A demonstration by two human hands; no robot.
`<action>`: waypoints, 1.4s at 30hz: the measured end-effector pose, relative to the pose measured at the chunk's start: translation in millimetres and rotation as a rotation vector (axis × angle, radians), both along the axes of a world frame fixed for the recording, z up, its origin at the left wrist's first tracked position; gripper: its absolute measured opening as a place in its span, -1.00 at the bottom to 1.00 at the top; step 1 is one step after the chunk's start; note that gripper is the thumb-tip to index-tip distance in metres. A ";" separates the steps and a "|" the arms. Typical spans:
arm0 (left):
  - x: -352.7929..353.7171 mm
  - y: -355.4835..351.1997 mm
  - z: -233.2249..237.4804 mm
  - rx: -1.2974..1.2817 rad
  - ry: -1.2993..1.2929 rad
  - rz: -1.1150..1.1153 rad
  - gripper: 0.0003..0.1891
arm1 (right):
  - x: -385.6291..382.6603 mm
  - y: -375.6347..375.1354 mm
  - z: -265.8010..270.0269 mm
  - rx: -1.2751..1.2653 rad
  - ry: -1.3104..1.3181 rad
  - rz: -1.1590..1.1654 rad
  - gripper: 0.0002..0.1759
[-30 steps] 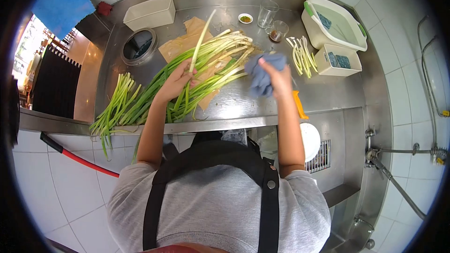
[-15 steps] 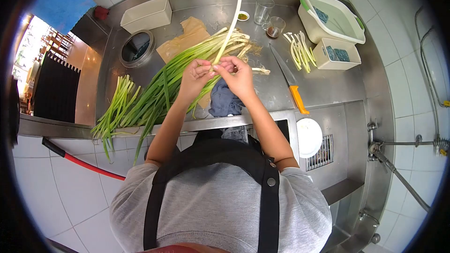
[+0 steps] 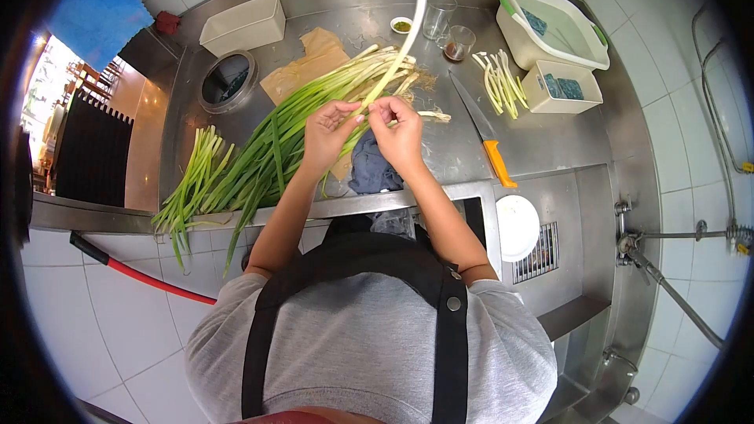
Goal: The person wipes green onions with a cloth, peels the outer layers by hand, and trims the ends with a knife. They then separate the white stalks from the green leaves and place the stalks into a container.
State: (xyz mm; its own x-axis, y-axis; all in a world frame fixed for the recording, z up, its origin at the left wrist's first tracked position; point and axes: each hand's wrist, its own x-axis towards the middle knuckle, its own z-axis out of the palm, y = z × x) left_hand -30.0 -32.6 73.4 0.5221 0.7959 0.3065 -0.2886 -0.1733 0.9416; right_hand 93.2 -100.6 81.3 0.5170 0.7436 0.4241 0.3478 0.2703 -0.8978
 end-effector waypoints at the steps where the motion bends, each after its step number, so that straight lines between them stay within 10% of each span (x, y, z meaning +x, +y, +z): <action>1: 0.6 0.1 0.2 0.002 0.003 -0.003 -0.80 | 0.3 0.3 0.4 0.044 -0.018 -0.023 -0.97; 10: -19.5 10.0 4.1 0.129 0.154 0.143 -0.82 | 94.6 -11.3 39.6 0.319 -0.377 -0.544 -0.95; 17: -32.1 26.1 5.7 0.211 0.281 0.250 -0.83 | 168.9 -57.8 62.3 0.496 -0.172 -0.941 -0.96; 21: -29.4 35.8 2.6 0.035 0.170 0.188 -0.81 | 158.8 -64.5 29.2 0.336 -0.070 -0.655 -0.93; 26: -19.5 28.3 12.6 -0.065 0.096 0.104 -0.81 | 118.5 -56.1 -34.4 -0.475 -0.256 -0.074 -0.93; 33: 0.4 2.2 13.4 -0.060 0.149 -0.038 -0.82 | 30.6 -9.7 9.7 -0.124 0.303 0.175 -0.81; 42: -13.6 5.3 18.6 -0.188 0.161 -0.153 -0.84 | 24.9 -6.9 22.9 -0.133 0.288 0.403 -0.84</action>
State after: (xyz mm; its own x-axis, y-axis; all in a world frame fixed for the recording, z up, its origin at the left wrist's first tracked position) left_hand -43.6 -27.4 92.0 0.6707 0.7389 0.0642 -0.1420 0.0429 0.9889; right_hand 118.1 -107.5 104.2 0.2598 0.9457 0.1952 -0.0267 0.2091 -0.9775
